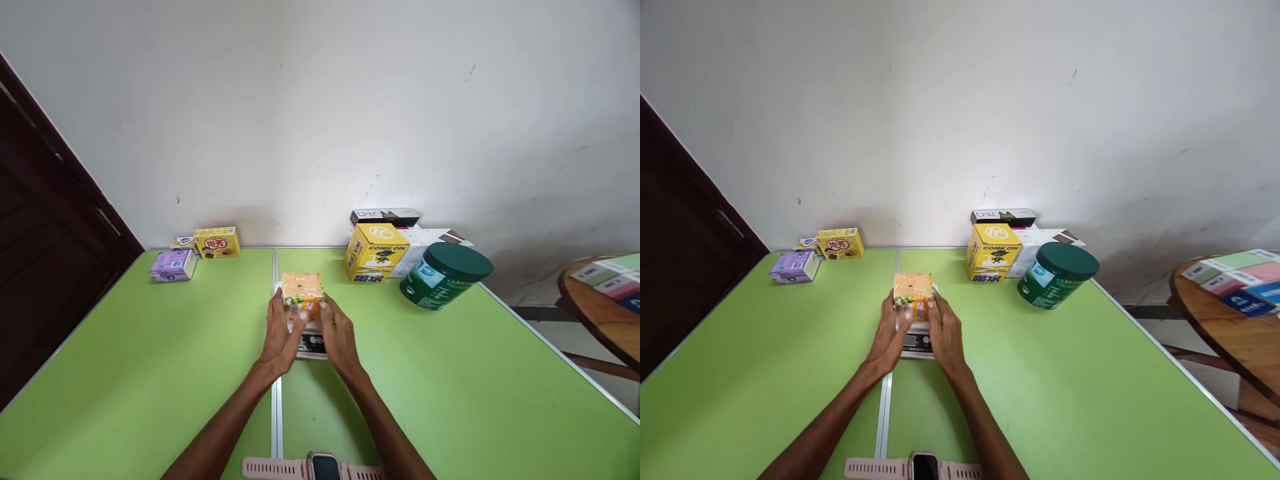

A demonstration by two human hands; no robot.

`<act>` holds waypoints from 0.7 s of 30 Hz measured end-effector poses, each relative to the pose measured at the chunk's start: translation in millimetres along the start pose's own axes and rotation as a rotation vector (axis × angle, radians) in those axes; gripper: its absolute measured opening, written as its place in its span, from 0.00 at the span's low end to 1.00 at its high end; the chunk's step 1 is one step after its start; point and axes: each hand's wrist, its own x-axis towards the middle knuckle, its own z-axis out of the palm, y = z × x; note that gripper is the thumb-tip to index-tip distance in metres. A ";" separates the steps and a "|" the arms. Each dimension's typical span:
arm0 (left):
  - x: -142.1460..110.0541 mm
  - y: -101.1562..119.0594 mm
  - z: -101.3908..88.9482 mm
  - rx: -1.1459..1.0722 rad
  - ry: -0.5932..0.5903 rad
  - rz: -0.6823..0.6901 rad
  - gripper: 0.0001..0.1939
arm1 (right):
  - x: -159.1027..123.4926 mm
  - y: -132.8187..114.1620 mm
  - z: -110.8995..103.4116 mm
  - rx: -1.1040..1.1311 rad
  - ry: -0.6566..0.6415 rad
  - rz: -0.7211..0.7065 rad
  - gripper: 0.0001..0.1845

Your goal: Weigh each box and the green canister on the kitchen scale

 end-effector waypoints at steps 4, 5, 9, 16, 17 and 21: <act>23.3 -27.8 -23.9 -0.124 0.113 -0.070 0.46 | 8.6 33.7 -16.1 0.063 0.120 0.159 0.41; 28.8 -36.4 -27.7 -0.161 0.151 -0.075 0.47 | 9.8 41.8 -17.1 0.077 0.130 0.196 0.43; 40.2 -64.9 -30.9 -0.251 0.237 -0.082 0.50 | 11.3 63.2 -10.0 0.159 0.179 0.239 0.46; 40.0 -76.2 -30.0 -0.263 0.251 -0.081 0.49 | 10.9 72.4 -6.5 0.181 0.200 0.235 0.46; 40.3 -76.5 -30.3 -0.261 0.250 -0.081 0.48 | 10.8 72.7 -7.3 0.179 0.198 0.231 0.45; 40.7 -77.7 -30.4 -0.240 0.242 -0.064 0.48 | 10.2 71.2 -9.0 0.162 0.202 0.217 0.43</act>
